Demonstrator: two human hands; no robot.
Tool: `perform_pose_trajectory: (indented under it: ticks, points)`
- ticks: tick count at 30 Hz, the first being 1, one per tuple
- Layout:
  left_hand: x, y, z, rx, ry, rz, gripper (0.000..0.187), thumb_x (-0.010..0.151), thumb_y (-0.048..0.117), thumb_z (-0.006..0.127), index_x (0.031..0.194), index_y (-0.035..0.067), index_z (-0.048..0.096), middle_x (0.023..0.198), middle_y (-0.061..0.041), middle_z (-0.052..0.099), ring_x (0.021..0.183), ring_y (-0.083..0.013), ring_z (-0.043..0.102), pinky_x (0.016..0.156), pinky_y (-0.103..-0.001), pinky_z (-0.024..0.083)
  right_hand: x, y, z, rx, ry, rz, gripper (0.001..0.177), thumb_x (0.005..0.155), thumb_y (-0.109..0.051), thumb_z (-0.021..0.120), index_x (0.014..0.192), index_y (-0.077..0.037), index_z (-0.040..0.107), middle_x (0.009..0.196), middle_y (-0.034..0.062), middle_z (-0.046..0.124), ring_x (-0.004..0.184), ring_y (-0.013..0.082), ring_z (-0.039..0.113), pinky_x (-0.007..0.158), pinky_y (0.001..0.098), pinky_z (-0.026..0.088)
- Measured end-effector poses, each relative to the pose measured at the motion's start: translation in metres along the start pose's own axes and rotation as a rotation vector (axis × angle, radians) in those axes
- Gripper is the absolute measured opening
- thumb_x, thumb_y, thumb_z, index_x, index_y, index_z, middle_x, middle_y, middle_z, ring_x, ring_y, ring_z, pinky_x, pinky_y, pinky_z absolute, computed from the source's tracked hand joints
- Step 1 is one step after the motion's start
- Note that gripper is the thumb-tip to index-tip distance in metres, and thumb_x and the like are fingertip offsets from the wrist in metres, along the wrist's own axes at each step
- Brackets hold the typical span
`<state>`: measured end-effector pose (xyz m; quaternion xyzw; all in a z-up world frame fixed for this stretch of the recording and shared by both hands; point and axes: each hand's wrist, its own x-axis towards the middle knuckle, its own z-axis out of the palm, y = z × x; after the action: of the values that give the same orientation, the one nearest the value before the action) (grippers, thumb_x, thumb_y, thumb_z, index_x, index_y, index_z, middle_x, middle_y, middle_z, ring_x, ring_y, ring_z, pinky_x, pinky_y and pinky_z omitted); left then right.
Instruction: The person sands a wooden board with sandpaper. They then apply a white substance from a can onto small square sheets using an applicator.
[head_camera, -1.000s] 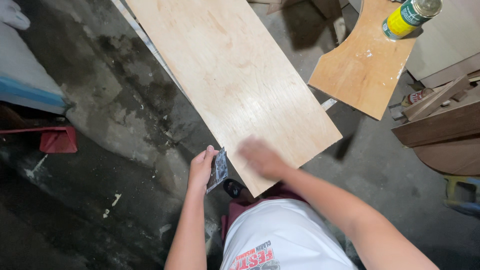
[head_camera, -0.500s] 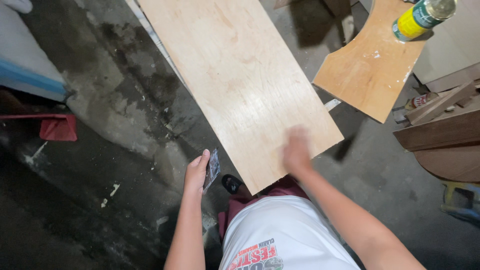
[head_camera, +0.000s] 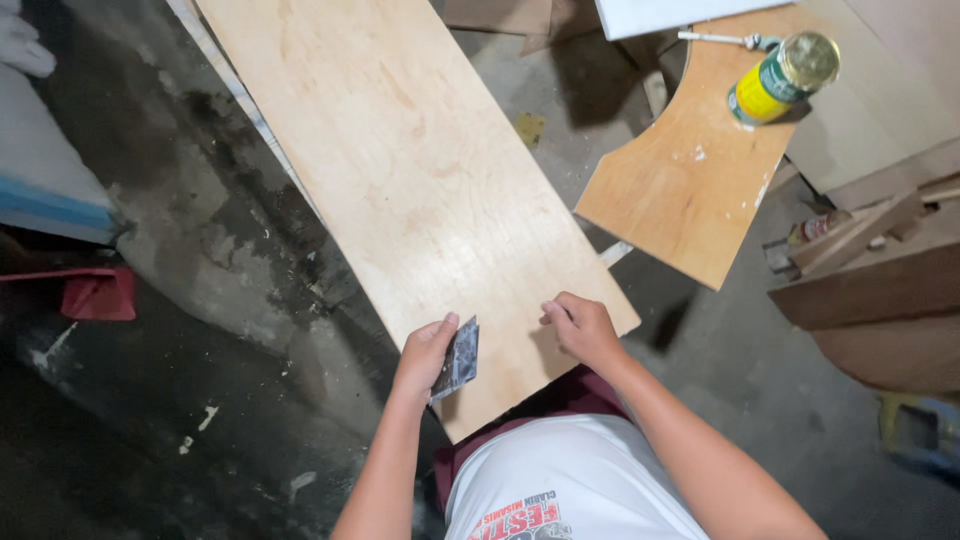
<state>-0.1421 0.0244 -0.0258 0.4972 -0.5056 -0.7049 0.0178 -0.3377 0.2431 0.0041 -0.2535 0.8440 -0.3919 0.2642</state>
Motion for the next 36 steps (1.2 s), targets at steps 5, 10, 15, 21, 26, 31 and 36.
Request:
perform_pose_trajectory:
  ticks: [5,10,15,21,26,31,36]
  points:
    - [0.033,-0.006,0.083,0.03,0.032,0.022,0.041,0.105,0.045,0.077,0.089,0.008,0.082,0.069,-0.006,0.069,0.066,-0.0164,0.065,0.057,-0.027,0.05,0.036,0.035,-0.067,0.142,-0.054,-0.012,0.036,0.108,-0.011,0.054,0.127,-0.026,0.08,0.098,-0.003,0.09,0.089,0.0109,0.081,0.089,0.0304,0.06]
    - [-0.014,0.05,0.191,0.025,0.123,0.027,0.04,0.103,0.051,0.075,0.102,0.013,0.087,0.095,-0.009,0.074,0.097,-0.0211,0.065,0.084,-0.037,0.053,0.086,0.055,-0.14,0.449,-0.235,0.299,0.03,0.109,-0.009,0.058,0.133,-0.001,0.074,0.121,0.0197,0.085,0.105,0.0226,0.081,0.09,0.0304,0.065]
    - [-0.054,0.081,0.23,-0.015,0.148,-0.035,0.039,0.103,0.048,0.072,0.099,0.012,0.084,0.09,-0.008,0.073,0.093,-0.021,0.063,0.08,-0.035,0.049,0.153,0.055,-0.167,0.487,-0.248,0.275,0.03,0.111,-0.013,0.058,0.135,0.0,0.072,0.121,0.0187,0.082,0.106,0.0236,0.08,0.093,0.0356,0.065]
    - [-0.018,0.056,0.213,-0.081,0.154,-0.135,0.037,0.106,0.045,0.068,0.09,0.013,0.077,0.078,0.002,0.066,0.072,-0.0103,0.058,0.07,-0.027,0.043,0.214,-0.003,-0.164,0.658,-0.223,0.231,0.031,0.108,-0.013,0.061,0.13,0.006,0.072,0.112,0.024,0.08,0.1,0.0276,0.079,0.087,0.0325,0.065]
    - [0.016,0.087,0.198,-0.043,0.119,-0.16,0.038,0.106,0.045,0.068,0.086,0.013,0.075,0.072,0.002,0.064,0.065,-0.0112,0.055,0.068,-0.028,0.042,0.273,-0.028,-0.152,0.809,-0.181,0.2,0.03,0.108,-0.015,0.063,0.129,0.005,0.072,0.114,0.0249,0.08,0.101,0.0313,0.079,0.091,0.0359,0.065]
    - [0.048,0.125,0.207,0.115,0.142,-0.165,0.04,0.104,0.046,0.065,0.089,0.012,0.079,0.082,0.0,0.072,0.079,-0.0111,0.062,0.077,-0.028,0.045,0.369,-0.053,-0.149,0.781,-0.216,0.213,0.036,0.112,-0.017,0.058,0.14,0.002,0.068,0.121,0.0196,0.078,0.104,0.0248,0.078,0.091,0.0323,0.064]
    - [0.094,0.109,0.232,-0.105,0.172,-0.137,0.038,0.105,0.036,0.074,0.076,0.011,0.07,0.075,-0.004,0.073,0.074,-0.0144,0.065,0.074,-0.029,0.051,0.524,-0.061,-0.126,0.978,-0.125,0.338,0.052,0.106,-0.029,0.064,0.15,-0.004,0.06,0.14,0.0179,0.073,0.126,0.0274,0.074,0.11,0.0381,0.058]
